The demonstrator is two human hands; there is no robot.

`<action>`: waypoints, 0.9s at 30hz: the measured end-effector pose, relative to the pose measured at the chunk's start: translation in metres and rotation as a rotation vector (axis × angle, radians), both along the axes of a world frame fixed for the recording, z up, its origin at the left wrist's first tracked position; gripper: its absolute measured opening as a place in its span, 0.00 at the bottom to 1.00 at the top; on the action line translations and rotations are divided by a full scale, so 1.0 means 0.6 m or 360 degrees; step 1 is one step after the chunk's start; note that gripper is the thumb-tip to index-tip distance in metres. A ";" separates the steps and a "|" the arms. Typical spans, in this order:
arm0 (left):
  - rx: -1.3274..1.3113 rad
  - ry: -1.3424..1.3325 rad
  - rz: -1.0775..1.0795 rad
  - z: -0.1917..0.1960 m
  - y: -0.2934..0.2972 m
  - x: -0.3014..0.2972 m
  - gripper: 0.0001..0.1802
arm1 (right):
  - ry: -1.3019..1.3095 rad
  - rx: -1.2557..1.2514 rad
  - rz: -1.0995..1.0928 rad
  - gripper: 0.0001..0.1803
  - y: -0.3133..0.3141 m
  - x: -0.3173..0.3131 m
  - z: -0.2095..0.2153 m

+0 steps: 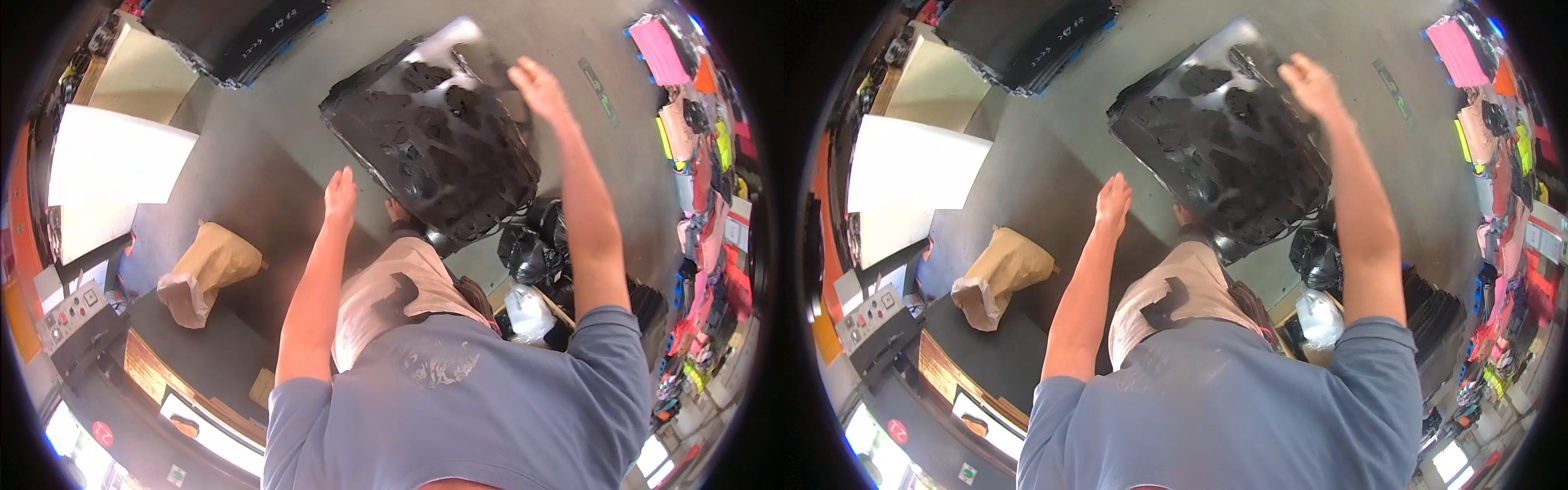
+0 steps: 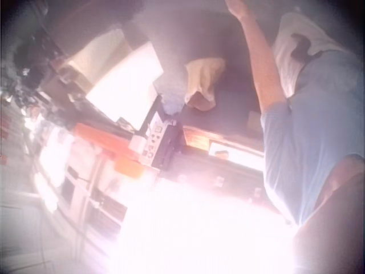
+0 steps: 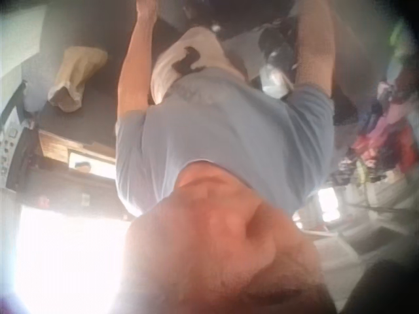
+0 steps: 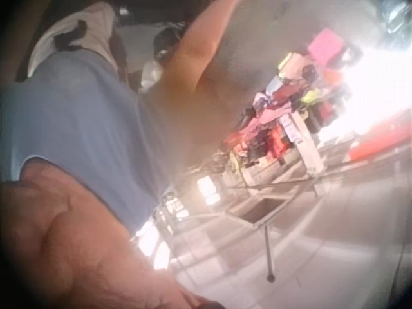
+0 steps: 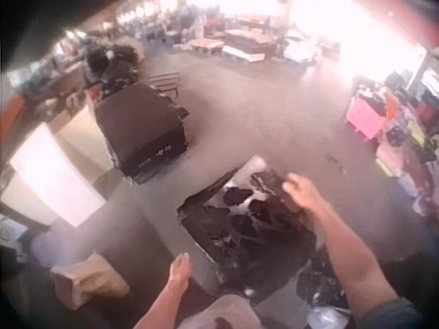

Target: The person repeatedly feeds a black rubber sheet through a roller embossing machine using a wooden block to press a tree pattern into the material. They peel off the embossed shapes, discard the excess rubber, and continue the cycle with new sheets.

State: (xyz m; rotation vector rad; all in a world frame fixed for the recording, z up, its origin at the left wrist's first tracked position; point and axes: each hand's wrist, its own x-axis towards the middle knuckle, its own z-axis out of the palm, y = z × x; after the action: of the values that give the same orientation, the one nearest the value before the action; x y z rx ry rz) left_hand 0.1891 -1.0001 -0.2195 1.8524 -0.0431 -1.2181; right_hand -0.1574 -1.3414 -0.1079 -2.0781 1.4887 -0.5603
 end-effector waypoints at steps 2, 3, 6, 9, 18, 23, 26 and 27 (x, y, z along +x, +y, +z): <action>-0.0058 0.0092 -0.0082 -0.006 0.049 0.014 0.32 | -0.0153 0.0029 0.0208 0.25 0.074 0.011 -0.074; -0.0103 0.0139 -0.0119 -0.001 0.081 0.024 0.31 | -0.0062 0.0120 0.0355 0.21 0.115 0.007 -0.106; 0.0037 0.0102 -0.0102 0.005 0.170 0.064 0.25 | 0.0121 0.0597 0.0651 0.15 0.253 -0.015 -0.197; 0.0118 0.0120 0.0346 -0.002 0.238 0.114 0.21 | 0.0443 0.0979 0.0669 0.17 0.364 -0.035 -0.260; 0.0049 0.0117 0.0563 -0.046 0.091 0.374 0.19 | 0.0262 0.1362 0.0125 0.16 0.319 0.147 -0.282; -0.0330 -0.0184 -0.0197 0.029 -0.105 0.557 0.17 | 0.0105 0.1089 -0.0056 0.14 0.160 0.413 -0.216; -0.0411 -0.0291 -0.0373 0.087 -0.180 0.666 0.17 | 0.0156 0.0793 0.0401 0.16 0.071 0.596 -0.166; -0.0453 -0.0311 -0.0394 0.100 -0.197 0.697 0.17 | 0.0091 0.0658 0.0441 0.16 0.052 0.656 -0.155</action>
State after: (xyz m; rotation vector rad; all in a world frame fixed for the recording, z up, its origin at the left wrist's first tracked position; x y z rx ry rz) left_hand 0.6073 -1.1186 -0.1598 1.7414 -0.5407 -1.1237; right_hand 0.2364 -1.3103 -0.2007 -1.9320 1.1945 -0.0769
